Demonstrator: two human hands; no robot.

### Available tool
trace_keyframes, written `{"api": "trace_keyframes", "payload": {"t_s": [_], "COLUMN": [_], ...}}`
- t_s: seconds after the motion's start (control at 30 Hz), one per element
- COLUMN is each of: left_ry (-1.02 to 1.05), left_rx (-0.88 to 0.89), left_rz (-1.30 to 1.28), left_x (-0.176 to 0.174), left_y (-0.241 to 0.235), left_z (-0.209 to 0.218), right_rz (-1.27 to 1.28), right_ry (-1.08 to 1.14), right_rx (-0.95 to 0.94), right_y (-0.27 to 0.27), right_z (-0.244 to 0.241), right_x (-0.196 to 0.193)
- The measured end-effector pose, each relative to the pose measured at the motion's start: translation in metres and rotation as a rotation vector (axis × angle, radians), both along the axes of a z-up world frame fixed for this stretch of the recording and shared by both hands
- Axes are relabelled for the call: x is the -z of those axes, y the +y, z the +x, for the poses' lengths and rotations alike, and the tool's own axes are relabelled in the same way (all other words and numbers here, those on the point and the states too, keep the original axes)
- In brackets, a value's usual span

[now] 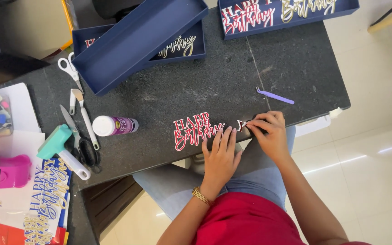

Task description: Assembling decorative 'Happy Birthday' signs by gluing individual letters onto a cutout base.

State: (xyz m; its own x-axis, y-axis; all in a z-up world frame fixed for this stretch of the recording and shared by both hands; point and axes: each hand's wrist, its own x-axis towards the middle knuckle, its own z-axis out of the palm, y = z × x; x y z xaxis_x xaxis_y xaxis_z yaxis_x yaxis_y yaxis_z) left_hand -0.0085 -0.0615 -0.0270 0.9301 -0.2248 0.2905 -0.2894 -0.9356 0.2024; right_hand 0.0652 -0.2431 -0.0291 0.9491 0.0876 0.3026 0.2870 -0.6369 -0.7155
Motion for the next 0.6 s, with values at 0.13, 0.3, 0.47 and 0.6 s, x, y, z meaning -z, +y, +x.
{"api": "trace_keyframes", "payload": {"t_s": [0.13, 0.3, 0.47, 0.6], "left_ry": [0.014, 0.002, -0.028, -0.035], "left_rx": [-0.013, -0.014, -0.034, -0.030], "left_rz": [0.007, 0.023, 0.032, 0.058], "left_x": [0.0023, 0.0018, -0.0004, 0.0028], "left_y": [0.0000, -0.0018, -0.0030, -0.0027], "left_z": [0.0027, 0.0037, 0.0066, 0.0072], "right_rz": [0.002, -0.006, -0.009, -0.016], "right_ry": [0.017, 0.020, 0.013, 0.017], "right_rx": [0.018, 0.024, 0.028, 0.034], "right_y": [0.0028, 0.0027, 0.0034, 0.0041], "right_z": [0.0005, 0.0003, 0.0004, 0.0004], "right_x": [-0.0039, -0.0005, 0.0008, 0.0006]}}
